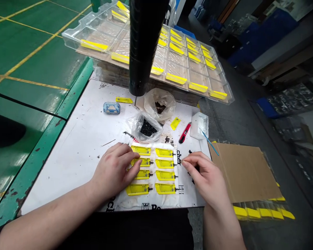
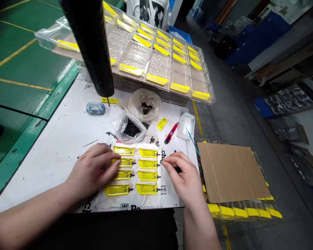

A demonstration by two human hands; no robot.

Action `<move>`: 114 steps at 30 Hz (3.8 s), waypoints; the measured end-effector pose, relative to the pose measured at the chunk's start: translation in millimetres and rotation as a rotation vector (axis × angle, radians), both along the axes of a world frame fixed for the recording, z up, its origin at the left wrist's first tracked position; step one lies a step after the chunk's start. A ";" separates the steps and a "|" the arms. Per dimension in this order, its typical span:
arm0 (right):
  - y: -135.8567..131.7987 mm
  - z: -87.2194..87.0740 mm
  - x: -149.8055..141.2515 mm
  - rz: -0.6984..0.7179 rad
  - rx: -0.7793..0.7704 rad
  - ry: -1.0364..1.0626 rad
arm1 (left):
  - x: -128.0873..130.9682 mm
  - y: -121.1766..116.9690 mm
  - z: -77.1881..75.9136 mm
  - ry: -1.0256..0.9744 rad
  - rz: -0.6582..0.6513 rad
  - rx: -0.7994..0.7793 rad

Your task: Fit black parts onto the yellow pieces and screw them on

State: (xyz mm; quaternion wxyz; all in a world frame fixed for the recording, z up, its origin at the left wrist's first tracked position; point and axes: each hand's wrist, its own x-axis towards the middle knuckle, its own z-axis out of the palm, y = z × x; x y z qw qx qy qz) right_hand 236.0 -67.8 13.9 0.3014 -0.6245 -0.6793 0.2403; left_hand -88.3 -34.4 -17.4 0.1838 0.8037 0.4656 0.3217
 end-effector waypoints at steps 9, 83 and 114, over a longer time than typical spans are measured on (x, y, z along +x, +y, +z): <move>32.4 4.6 -51.1 0.169 0.003 0.046 | 2.9 -3.1 -1.8 0.016 -0.003 0.045; 86.4 -15.6 -29.6 0.148 0.144 -0.543 | 41.1 62.6 36.4 0.186 -0.014 0.113; 71.8 12.3 -34.1 0.196 -0.182 0.350 | 41.4 54.7 34.2 0.017 -0.186 -0.086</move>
